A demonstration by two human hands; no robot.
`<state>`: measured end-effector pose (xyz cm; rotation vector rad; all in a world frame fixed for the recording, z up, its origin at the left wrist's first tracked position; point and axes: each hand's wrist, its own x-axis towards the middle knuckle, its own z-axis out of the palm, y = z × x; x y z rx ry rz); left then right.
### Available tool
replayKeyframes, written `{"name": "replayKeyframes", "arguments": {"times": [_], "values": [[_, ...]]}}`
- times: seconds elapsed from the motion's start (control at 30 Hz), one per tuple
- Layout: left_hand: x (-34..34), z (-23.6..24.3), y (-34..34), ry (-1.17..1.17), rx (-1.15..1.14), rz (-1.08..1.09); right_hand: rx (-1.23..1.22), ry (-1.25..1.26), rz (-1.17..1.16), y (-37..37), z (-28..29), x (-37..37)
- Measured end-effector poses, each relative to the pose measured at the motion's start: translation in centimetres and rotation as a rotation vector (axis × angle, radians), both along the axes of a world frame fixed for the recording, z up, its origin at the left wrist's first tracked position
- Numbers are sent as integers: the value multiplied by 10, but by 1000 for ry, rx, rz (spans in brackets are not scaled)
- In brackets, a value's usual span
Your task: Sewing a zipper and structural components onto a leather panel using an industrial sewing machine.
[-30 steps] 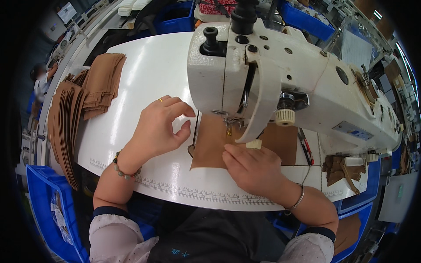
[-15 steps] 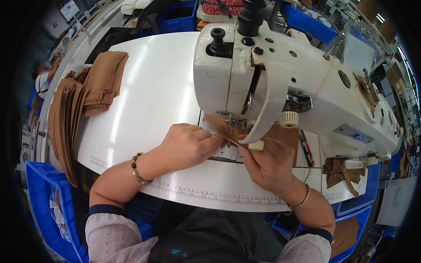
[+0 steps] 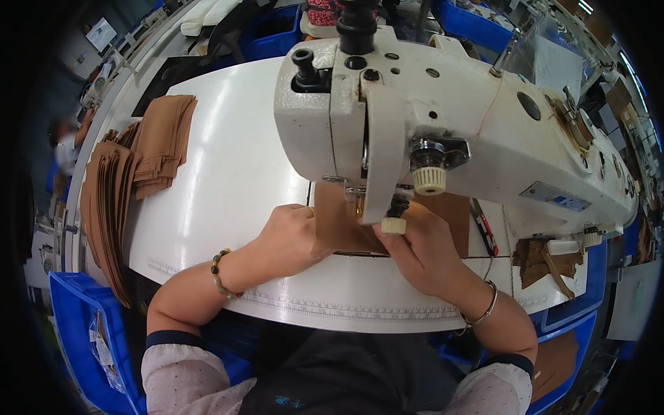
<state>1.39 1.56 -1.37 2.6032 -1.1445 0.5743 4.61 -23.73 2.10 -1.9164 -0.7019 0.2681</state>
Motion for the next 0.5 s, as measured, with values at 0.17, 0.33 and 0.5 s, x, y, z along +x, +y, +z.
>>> {"name": "replayKeyframes", "arguments": {"times": [0.17,0.33,0.5], "values": [[-11,14,-3,95,114,38,-524,-586,136,7,-3,-13],[-14,39,8,288,66,139,-553,-699,115,11,-7,-18],[-14,48,6,98,-32,434,-497,-762,83,11,-9,-20]]}}
